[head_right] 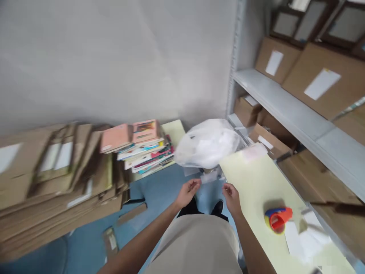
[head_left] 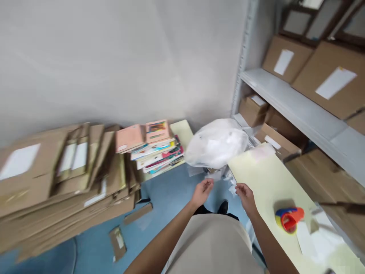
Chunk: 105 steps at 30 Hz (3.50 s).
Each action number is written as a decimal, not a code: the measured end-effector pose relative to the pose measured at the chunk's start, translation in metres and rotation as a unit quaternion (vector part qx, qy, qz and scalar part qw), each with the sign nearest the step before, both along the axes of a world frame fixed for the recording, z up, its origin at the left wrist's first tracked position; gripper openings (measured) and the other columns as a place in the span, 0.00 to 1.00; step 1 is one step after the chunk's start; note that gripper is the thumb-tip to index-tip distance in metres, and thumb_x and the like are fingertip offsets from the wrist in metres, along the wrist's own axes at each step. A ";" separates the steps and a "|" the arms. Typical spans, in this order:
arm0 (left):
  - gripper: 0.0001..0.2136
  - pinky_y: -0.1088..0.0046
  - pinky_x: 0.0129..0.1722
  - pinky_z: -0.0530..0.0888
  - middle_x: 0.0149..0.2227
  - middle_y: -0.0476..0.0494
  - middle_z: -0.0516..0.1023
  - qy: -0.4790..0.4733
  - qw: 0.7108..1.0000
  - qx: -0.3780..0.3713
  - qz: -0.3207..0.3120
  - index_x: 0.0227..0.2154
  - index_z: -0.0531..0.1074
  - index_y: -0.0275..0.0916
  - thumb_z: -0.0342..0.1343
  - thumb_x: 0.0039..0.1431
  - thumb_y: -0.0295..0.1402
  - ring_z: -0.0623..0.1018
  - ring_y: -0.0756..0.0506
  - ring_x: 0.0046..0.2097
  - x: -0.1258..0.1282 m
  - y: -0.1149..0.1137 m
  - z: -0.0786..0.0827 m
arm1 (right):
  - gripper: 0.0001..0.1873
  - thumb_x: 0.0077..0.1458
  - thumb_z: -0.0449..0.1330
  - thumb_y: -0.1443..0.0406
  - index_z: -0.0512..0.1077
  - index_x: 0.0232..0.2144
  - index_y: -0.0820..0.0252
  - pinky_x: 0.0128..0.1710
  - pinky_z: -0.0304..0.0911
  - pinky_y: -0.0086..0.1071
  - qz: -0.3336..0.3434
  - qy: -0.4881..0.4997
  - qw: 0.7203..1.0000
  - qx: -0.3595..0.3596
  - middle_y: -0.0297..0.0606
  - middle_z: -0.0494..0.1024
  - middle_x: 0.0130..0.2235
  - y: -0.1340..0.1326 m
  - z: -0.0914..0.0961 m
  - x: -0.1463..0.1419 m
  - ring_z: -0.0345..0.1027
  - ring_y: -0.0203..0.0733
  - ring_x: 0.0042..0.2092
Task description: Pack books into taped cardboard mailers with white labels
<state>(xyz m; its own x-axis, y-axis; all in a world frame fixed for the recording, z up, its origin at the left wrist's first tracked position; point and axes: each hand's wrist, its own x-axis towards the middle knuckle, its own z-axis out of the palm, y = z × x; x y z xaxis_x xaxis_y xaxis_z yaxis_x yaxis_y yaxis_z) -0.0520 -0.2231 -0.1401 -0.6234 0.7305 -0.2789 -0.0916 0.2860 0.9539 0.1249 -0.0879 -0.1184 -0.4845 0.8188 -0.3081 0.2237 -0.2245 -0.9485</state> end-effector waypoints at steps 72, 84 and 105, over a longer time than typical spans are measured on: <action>0.16 0.75 0.38 0.73 0.34 0.49 0.80 0.079 0.631 0.274 0.721 0.32 0.70 0.42 0.68 0.40 0.39 0.78 0.50 0.35 -0.211 -0.567 0.069 | 0.34 0.48 0.63 0.55 0.65 0.57 0.53 0.56 0.62 0.48 0.468 0.105 0.848 0.225 0.45 0.71 0.54 -0.408 0.041 -0.353 0.66 0.49 0.54; 0.16 0.77 0.29 0.71 0.26 0.51 0.77 0.012 0.653 0.214 0.727 0.27 0.70 0.38 0.69 0.34 0.34 0.74 0.52 0.26 -0.225 -0.582 0.090 | 0.41 0.52 0.50 0.38 0.69 0.56 0.59 0.65 0.47 0.48 0.520 -0.035 0.814 0.256 0.47 0.67 0.61 -0.383 0.054 -0.496 0.58 0.53 0.64; 0.18 0.74 0.31 0.73 0.27 0.49 0.78 0.073 0.788 0.221 0.570 0.28 0.73 0.40 0.70 0.34 0.41 0.76 0.48 0.30 -0.163 -0.556 0.155 | 0.41 0.46 0.58 0.37 0.67 0.56 0.51 0.50 0.66 0.44 0.420 0.177 0.888 0.059 0.44 0.74 0.56 -0.320 0.117 -0.324 0.72 0.50 0.51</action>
